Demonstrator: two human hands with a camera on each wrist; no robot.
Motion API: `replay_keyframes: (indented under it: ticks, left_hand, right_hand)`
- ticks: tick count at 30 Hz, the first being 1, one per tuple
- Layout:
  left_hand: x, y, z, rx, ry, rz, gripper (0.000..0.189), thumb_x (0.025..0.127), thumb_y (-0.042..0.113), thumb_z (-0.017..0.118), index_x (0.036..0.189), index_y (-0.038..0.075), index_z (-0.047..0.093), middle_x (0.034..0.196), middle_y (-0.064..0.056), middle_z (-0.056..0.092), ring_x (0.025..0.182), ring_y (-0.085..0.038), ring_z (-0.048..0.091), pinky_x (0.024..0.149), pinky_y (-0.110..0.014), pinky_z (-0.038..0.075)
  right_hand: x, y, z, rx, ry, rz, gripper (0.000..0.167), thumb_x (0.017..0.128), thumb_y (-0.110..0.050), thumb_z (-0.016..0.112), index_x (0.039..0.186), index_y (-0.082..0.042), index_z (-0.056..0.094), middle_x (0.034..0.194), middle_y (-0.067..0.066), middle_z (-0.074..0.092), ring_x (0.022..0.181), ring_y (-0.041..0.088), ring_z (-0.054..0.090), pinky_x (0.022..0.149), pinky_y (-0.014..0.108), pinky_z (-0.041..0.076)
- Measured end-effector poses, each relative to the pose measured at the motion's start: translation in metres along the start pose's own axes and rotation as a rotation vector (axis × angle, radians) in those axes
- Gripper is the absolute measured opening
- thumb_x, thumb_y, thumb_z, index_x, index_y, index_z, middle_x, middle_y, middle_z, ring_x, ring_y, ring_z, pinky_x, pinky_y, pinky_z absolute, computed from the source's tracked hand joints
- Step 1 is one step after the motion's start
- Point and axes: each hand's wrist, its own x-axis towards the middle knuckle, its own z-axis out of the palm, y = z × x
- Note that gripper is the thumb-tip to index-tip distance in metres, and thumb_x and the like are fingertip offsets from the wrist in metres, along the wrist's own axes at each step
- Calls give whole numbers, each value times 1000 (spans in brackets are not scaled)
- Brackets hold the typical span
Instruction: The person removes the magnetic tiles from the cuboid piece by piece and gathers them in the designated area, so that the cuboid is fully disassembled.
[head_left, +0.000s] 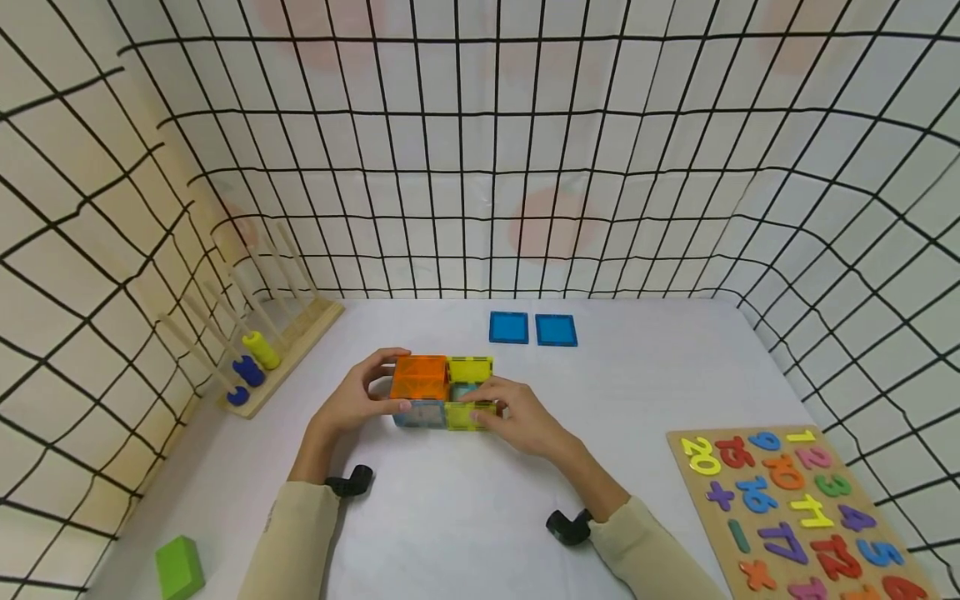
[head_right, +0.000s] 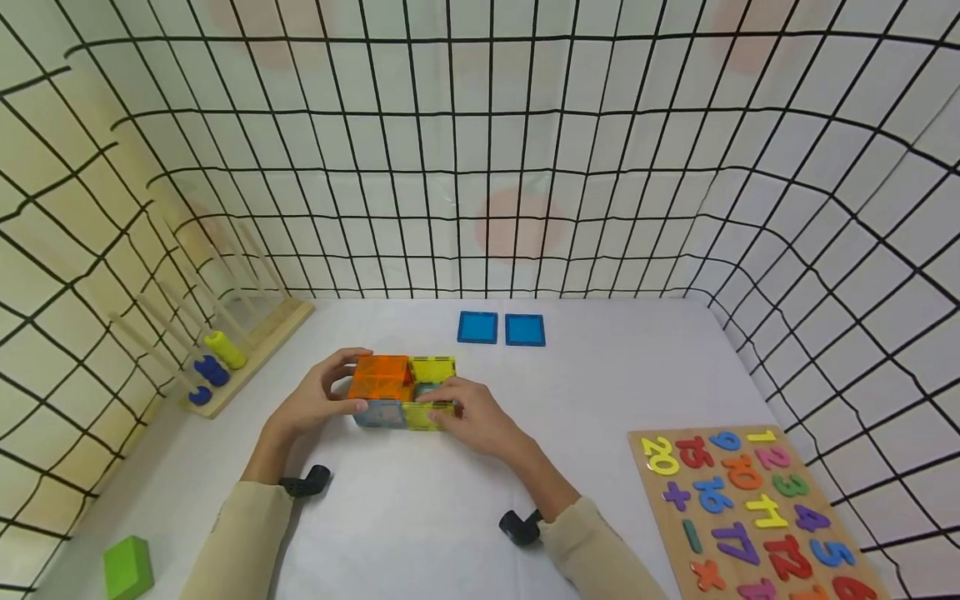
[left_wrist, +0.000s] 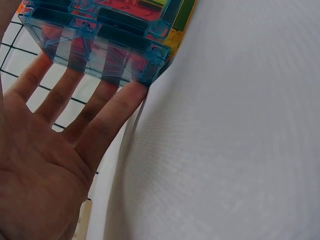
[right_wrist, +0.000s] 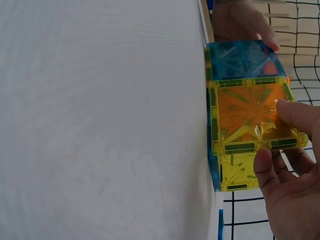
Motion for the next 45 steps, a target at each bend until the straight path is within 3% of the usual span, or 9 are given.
replay_keyframes:
  ticks: [8,16,26,29,33,38,45]
  left_hand:
    - [-3,2,-2,-1,-3,-1,76,83,15,87,148,26,49,147,-8,50,135,-39,49,101,-53,55]
    - [-2,0,-2,13,4,-26,75,83,18,87,147,29,49,147,-6,51,136,-37,49,104,-56,52]
    - [0,2,-3,6,-1,-6,76,84,16,86,149,23,47,147,-7,50,136,-37,49,103,-55,54]
    - [0,3,-3,8,-5,-7,78,84,16,86,151,19,46,148,-7,50,136,-37,49,104,-56,53]
    - [-1,2,-2,8,-6,-7,79,83,16,86,151,18,45,148,-8,50,137,-38,48,104,-58,52]
    - [-1,0,-1,6,-10,-11,75,84,17,86,147,27,48,148,-8,49,137,-40,47,105,-60,51]
    - [0,-3,-1,15,-8,-6,76,84,17,86,148,25,47,148,-8,49,137,-40,47,105,-61,51]
  right_hand:
    - [0,2,0,-43,14,-14,25,101,-17,66,123,-25,73,113,-6,67,99,13,57,84,26,55]
    - [-3,1,-15,-72,71,-2,23,101,-18,67,124,-19,69,116,-4,68,99,14,61,85,27,57]
    - [1,2,-70,48,212,20,45,100,-13,67,143,-26,60,108,6,65,94,21,70,80,33,64]
    - [1,6,-91,84,273,36,47,100,-11,67,145,-21,59,101,11,63,88,23,74,74,32,64]
    - [3,13,-116,61,381,96,41,99,-13,69,139,-12,64,96,14,65,81,25,75,68,25,61]
    - [3,32,-143,-51,483,221,36,99,-23,70,133,-11,68,101,15,74,84,28,71,63,21,53]
    - [-2,67,-174,-65,509,439,44,100,-36,68,139,-15,65,116,16,74,101,33,68,74,28,53]
